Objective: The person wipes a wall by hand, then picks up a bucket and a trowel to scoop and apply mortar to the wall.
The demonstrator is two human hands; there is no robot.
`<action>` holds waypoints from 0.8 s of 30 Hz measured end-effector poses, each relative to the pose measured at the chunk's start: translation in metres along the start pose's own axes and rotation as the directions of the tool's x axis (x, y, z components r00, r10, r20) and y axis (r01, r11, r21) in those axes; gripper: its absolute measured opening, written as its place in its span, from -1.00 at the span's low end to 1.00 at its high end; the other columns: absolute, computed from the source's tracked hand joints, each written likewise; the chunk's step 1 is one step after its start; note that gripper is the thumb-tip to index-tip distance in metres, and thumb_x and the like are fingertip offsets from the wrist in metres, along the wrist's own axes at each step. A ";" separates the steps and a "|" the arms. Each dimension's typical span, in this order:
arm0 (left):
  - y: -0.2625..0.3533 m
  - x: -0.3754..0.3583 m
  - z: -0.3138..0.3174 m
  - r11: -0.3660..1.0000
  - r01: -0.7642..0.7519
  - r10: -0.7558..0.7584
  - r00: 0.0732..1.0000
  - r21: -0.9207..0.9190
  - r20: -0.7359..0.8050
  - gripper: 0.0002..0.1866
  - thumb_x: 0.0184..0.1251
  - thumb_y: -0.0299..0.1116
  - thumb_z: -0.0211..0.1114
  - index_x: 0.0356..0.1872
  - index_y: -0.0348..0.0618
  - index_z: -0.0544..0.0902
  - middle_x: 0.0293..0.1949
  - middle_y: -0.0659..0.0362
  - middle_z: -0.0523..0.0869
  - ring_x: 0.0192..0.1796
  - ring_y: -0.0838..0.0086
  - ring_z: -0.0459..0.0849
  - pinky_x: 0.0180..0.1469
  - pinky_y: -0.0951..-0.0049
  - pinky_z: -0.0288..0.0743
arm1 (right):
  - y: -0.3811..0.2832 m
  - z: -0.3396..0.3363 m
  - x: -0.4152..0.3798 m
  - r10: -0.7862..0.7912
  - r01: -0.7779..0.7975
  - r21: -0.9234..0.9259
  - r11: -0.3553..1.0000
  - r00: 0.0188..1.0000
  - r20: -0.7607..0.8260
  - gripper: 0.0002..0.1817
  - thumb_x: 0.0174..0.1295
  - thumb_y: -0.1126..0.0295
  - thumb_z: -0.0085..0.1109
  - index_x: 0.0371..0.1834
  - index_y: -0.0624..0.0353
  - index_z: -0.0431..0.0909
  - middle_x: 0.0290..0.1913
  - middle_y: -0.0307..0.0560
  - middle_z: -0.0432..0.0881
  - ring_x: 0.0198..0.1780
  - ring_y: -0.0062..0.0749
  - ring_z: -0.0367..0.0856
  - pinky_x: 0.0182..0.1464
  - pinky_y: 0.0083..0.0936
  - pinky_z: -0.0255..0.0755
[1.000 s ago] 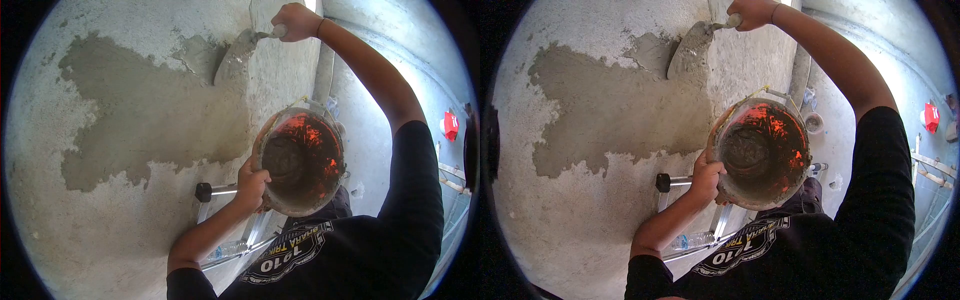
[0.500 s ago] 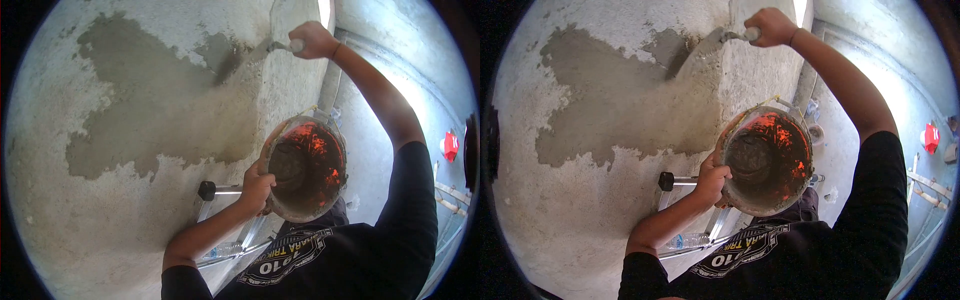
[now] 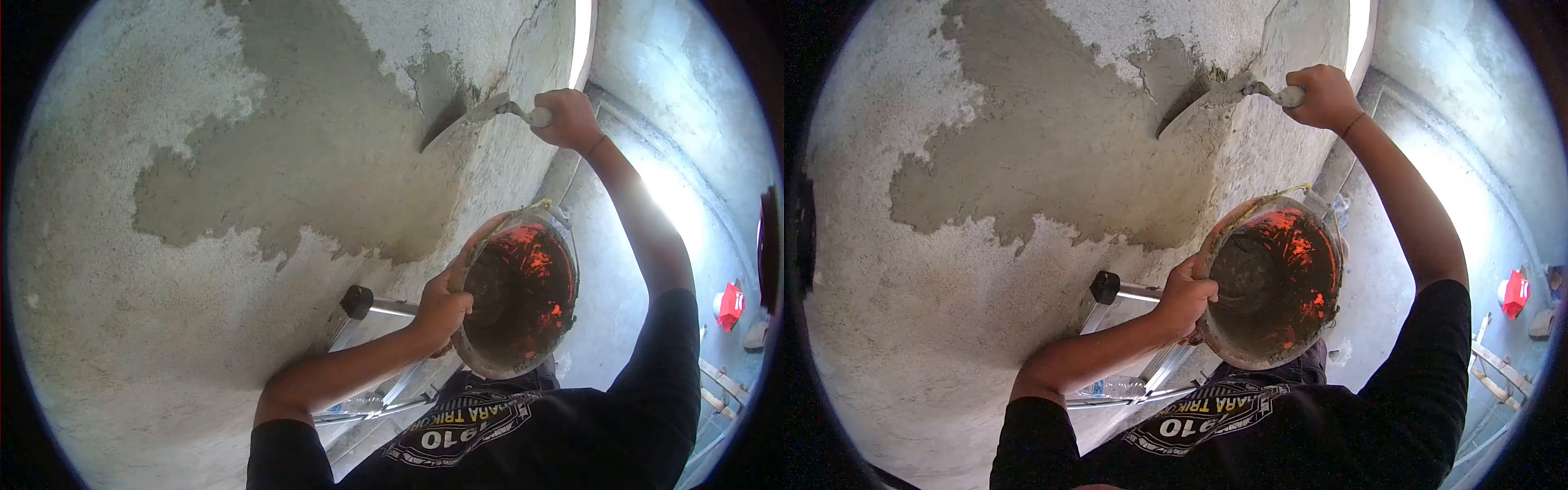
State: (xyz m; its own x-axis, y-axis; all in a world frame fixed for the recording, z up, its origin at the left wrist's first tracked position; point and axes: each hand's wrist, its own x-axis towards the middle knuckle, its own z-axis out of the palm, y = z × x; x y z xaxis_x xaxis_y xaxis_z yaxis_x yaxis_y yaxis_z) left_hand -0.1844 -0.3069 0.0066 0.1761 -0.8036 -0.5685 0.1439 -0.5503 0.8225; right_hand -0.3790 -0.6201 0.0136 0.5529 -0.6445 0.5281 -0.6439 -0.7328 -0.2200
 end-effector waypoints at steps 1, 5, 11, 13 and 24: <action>0.000 -0.001 0.001 1.000 0.016 -0.016 1.000 0.016 -0.009 -0.57 -0.11 -0.70 0.09 -0.09 -0.29 0.59 -0.31 0.23 0.64 -0.32 0.57 0.53 -0.29 0.56 0.39 | -0.001 -0.006 0.001 -0.008 0.008 -0.004 1.000 1.000 0.006 -0.75 -0.15 0.18 0.39 -0.55 0.06 0.57 -0.55 -0.02 0.60 -0.41 0.03 0.62 -0.33 -0.14 0.50; -0.004 0.003 0.000 1.000 -0.028 0.028 1.000 0.006 0.003 -0.59 -0.10 -0.69 0.09 -0.11 -0.29 0.60 -0.33 0.24 0.64 -0.34 0.57 0.52 -0.31 0.56 0.39 | 0.006 -0.026 0.011 0.051 -0.051 -0.044 0.998 0.999 -0.009 -0.76 -0.12 0.17 0.39 -0.52 0.05 0.61 -0.53 0.01 0.63 -0.40 0.00 0.65 -0.30 -0.17 0.53; -0.003 0.000 0.002 0.999 -0.048 0.048 0.999 -0.009 -0.013 -0.62 -0.10 -0.69 0.09 -0.16 -0.28 0.61 -0.35 0.24 0.64 -0.37 0.57 0.52 -0.34 0.56 0.39 | 0.012 -0.056 0.022 0.198 -0.197 0.023 0.980 0.976 -0.084 -0.71 -0.09 0.17 0.39 -0.37 0.13 0.67 -0.47 0.07 0.67 -0.39 0.01 0.68 -0.26 -0.22 0.56; -0.004 0.002 0.000 0.998 -0.041 0.042 0.999 0.036 -0.012 -0.62 -0.10 -0.69 0.10 -0.15 -0.29 0.61 -0.37 0.22 0.64 -0.40 0.57 0.52 -0.36 0.56 0.39 | 0.014 -0.054 0.015 0.253 -0.236 0.177 0.955 0.964 -0.082 -0.71 -0.08 0.19 0.39 -0.38 0.14 0.66 -0.47 0.11 0.64 -0.38 0.04 0.67 -0.27 -0.22 0.54; -0.004 0.001 0.001 0.999 -0.046 0.046 0.999 0.018 -0.005 -0.62 -0.10 -0.68 0.10 -0.16 -0.28 0.61 -0.45 0.26 0.58 -0.43 0.58 0.49 -0.39 0.55 0.37 | -0.004 -0.040 0.031 0.219 -0.223 0.046 0.974 0.973 0.079 -0.75 -0.12 0.18 0.34 -0.45 0.11 0.67 -0.47 0.11 0.66 -0.36 0.04 0.66 -0.22 -0.16 0.55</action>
State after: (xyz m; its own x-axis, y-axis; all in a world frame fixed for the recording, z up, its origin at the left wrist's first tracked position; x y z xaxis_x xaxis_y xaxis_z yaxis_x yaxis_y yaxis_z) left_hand -0.1856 -0.3059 0.0026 0.1876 -0.8271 -0.5298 0.1179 -0.5165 0.8481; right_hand -0.3798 -0.6282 0.0636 0.4385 -0.8045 0.4007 -0.7261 -0.5798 -0.3696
